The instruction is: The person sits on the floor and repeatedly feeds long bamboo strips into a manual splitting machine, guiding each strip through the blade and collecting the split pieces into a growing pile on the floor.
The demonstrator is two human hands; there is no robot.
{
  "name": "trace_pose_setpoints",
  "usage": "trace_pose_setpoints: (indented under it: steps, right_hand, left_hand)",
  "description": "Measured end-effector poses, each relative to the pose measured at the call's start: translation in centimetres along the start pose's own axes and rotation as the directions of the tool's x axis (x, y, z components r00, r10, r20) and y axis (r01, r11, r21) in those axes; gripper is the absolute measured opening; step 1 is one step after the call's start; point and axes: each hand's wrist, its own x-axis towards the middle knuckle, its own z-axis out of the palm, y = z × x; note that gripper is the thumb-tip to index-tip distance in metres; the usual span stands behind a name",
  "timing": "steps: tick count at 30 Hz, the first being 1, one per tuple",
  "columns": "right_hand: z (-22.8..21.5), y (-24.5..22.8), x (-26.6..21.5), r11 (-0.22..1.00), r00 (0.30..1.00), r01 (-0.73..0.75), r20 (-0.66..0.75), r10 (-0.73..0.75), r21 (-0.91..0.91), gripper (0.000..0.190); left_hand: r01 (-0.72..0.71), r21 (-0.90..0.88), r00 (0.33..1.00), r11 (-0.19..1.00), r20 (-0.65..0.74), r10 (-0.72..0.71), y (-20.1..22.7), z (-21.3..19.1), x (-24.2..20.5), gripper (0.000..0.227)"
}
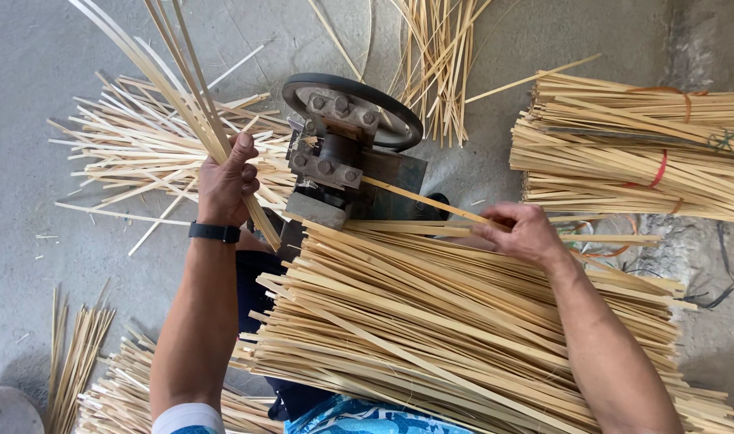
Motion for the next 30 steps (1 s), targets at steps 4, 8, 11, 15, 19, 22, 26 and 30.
trace_pose_setpoints:
  steps: [4, 8, 11, 15, 19, 22, 26, 30]
  right_hand:
    - [-0.5, 0.2, -0.8, 0.967, 0.956, 0.246, -0.182, -0.232, 0.061, 0.024]
    - [-1.6, 1.2, -1.1, 0.945, 0.917, 0.296, -0.238, -0.321, -0.136, 0.019]
    - [-2.0, 1.1, -1.3, 0.953, 0.930, 0.253, -0.229, -0.286, -0.164, 0.019]
    - [0.5, -1.3, 0.4, 0.824, 0.790, 0.545, -0.235, -0.567, -0.154, 0.028]
    - [1.3, -1.3, 1.6, 0.916, 0.913, 0.383, -0.102, -0.395, -0.118, 0.033]
    - [1.0, 0.2, 1.8, 0.939, 0.958, 0.286, 0.024, -0.287, -0.190, 0.034]
    - [1.8, 1.7, 1.6, 0.852, 0.862, 0.479, -0.072, -0.502, -0.210, 0.020]
    - [1.0, 2.8, -0.1, 0.905, 0.901, 0.403, -0.117, -0.418, -0.134, 0.013]
  left_hand:
    - [-0.021, 0.013, 0.999, 1.000, -0.029, 0.021, 0.3, -0.3, -0.3, 0.047]
    - [-0.023, 0.036, 0.999, 0.999, -0.044, 0.025, 0.1, 0.5, -0.3, 0.049]
    - [-0.019, 0.029, 0.999, 0.999, -0.025, 0.020, -0.1, 0.6, -0.4, 0.050]
    - [-0.032, 0.016, 0.999, 0.999, -0.029, 0.033, -0.2, 0.7, -0.3, 0.050]
    - [-0.054, 0.042, 0.998, 0.998, -0.029, 0.055, 0.0, -0.5, -0.5, 0.048]
    - [-0.069, 0.014, 0.997, 0.997, -0.037, 0.070, 0.5, -1.5, -0.6, 0.046]
    - [-0.058, -0.003, 0.997, 0.998, -0.044, 0.058, 0.4, -1.3, -0.4, 0.046]
    - [-0.040, 0.025, 0.998, 0.999, -0.052, 0.041, 0.3, -1.1, -0.6, 0.046]
